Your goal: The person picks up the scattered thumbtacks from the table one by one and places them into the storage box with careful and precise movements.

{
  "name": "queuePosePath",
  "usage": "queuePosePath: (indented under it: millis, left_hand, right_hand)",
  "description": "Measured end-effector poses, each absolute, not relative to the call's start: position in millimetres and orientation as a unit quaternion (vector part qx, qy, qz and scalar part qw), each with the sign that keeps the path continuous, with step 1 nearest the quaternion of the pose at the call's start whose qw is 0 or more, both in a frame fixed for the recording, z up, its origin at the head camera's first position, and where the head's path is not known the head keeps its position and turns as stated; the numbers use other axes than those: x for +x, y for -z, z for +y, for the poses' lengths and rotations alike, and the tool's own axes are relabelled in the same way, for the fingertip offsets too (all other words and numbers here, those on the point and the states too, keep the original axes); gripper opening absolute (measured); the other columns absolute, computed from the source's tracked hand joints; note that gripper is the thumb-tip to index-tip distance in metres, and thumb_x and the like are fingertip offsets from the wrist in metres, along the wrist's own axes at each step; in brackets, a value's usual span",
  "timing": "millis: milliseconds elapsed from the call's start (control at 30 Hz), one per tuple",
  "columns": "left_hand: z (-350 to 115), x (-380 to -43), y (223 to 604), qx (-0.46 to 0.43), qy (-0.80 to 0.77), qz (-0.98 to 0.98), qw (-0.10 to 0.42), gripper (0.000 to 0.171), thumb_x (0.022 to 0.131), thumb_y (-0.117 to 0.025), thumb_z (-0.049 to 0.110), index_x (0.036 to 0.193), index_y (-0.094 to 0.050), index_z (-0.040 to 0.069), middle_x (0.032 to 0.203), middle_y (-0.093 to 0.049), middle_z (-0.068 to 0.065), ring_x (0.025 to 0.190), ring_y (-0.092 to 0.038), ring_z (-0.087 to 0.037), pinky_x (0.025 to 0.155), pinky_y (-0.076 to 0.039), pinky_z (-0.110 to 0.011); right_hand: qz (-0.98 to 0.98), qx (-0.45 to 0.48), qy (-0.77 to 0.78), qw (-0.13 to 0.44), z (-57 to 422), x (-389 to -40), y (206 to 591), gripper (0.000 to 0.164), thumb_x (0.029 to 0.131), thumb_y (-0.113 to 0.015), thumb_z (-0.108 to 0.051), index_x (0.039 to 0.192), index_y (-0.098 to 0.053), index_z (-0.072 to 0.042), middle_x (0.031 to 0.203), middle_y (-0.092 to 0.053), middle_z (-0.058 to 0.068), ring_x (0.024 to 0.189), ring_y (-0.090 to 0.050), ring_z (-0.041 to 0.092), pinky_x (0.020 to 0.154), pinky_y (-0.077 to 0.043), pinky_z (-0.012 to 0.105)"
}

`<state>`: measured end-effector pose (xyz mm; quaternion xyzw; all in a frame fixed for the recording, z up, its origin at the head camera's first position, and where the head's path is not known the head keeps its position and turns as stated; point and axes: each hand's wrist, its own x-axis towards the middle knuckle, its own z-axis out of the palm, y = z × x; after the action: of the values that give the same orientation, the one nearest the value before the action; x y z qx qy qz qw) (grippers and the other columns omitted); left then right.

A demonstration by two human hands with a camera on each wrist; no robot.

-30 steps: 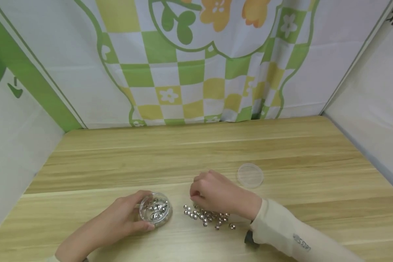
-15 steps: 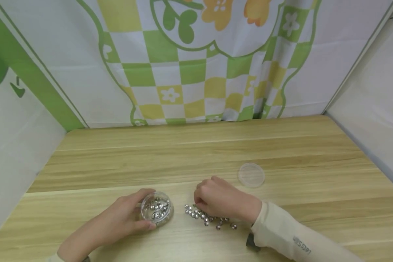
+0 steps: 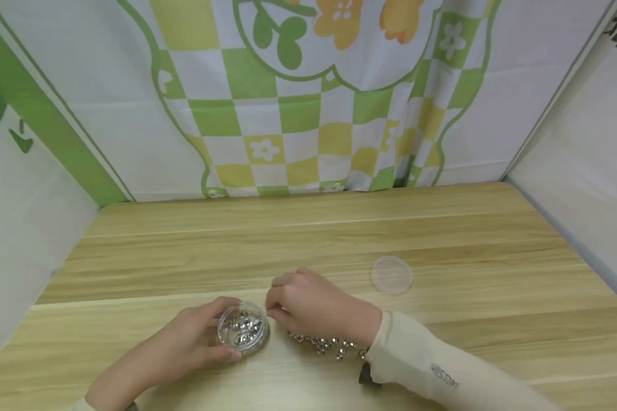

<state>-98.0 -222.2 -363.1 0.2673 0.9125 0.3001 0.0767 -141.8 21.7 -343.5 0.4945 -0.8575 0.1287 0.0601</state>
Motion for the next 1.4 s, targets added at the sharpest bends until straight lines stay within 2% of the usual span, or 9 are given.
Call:
queuePosePath:
  millis: [267,367,567,800,933,1067,1267,1400]
  left_hand:
    - [-224,-99,365,0.27,-0.329,0.897,0.115,0.071,0.078,-0.075,0.045,0.133,-0.048,0.01,0.127,-0.063,-0.015,0.107,-0.063,-0.026,0.087,-0.059,-0.051]
    - [-224,-99,365,0.272,-0.327,0.898,0.111,0.071,0.078,-0.075,0.046,0.133,-0.049,0.01,0.126,-0.064,-0.015,0.107,-0.064,-0.026,0.087,-0.059,-0.05]
    - [-223,-99,365,0.266,-0.31,0.909,0.09,0.07,0.075,-0.078,0.045,0.128,-0.052,0.008,0.118,-0.068,-0.011,0.106,-0.063,-0.025,0.089,-0.056,-0.055]
    - [-222,-99,365,0.266,-0.303,0.912,0.072,0.071,0.074,-0.078,0.047,0.128,-0.053,0.007,0.117,-0.068,-0.014,0.106,-0.063,-0.031,0.089,-0.054,-0.06]
    - [-222,-99,365,0.267,-0.305,0.911,0.07,0.071,0.074,-0.077,0.047,0.128,-0.053,0.008,0.118,-0.068,-0.014,0.107,-0.063,-0.032,0.09,-0.053,-0.061]
    - [-223,-99,365,0.27,-0.311,0.908,0.075,0.072,0.075,-0.076,0.048,0.129,-0.052,0.006,0.118,-0.068,-0.015,0.107,-0.063,-0.032,0.09,-0.053,-0.061]
    - [-223,-99,366,0.269,-0.307,0.91,0.072,0.073,0.074,-0.077,0.047,0.129,-0.052,0.006,0.119,-0.067,-0.017,0.108,-0.062,-0.034,0.09,-0.053,-0.062]
    - [-223,-99,366,0.268,-0.305,0.911,0.069,0.074,0.074,-0.077,0.047,0.13,-0.052,0.006,0.12,-0.067,-0.018,0.108,-0.062,-0.034,0.09,-0.053,-0.062]
  right_hand:
    - [-0.842,0.517,-0.128,0.09,-13,-142,347,0.011,0.09,-0.067,-0.024,0.095,-0.076,-0.019,0.085,-0.072,-0.009,0.076,-0.06,0.002,0.073,-0.053,0.022]
    - [-0.845,0.511,-0.13,0.091,-13,-143,350,0.013,0.09,-0.068,-0.025,0.097,-0.076,-0.019,0.088,-0.073,-0.008,0.079,-0.061,0.003,0.073,-0.052,0.022]
    - [-0.853,0.494,-0.143,0.087,7,-147,353,0.012,0.088,-0.069,-0.023,0.095,-0.076,-0.016,0.088,-0.073,-0.006,0.08,-0.062,0.006,0.077,-0.054,0.028]
    - [-0.862,0.476,-0.156,0.075,40,-147,358,0.009,0.086,-0.069,-0.015,0.09,-0.076,-0.013,0.085,-0.074,-0.003,0.077,-0.063,0.008,0.074,-0.056,0.03]
    - [-0.866,0.473,-0.149,0.055,52,-147,359,0.008,0.085,-0.07,-0.014,0.09,-0.076,-0.012,0.085,-0.074,-0.002,0.077,-0.065,0.009,0.071,-0.056,0.03]
    - [-0.869,0.475,-0.138,0.011,57,-145,360,0.01,0.085,-0.071,-0.017,0.093,-0.076,-0.014,0.082,-0.072,-0.004,0.073,-0.061,0.006,0.072,-0.055,0.032]
    - [-0.867,0.48,-0.129,-0.023,58,-144,367,0.006,0.084,-0.074,-0.018,0.089,-0.076,-0.019,0.074,-0.067,-0.008,0.064,-0.052,0.001,0.063,-0.047,0.024]
    - [-0.865,0.48,-0.141,-0.025,56,-145,369,0.005,0.083,-0.074,-0.014,0.086,-0.076,-0.017,0.077,-0.071,-0.006,0.068,-0.057,0.002,0.069,-0.052,0.024]
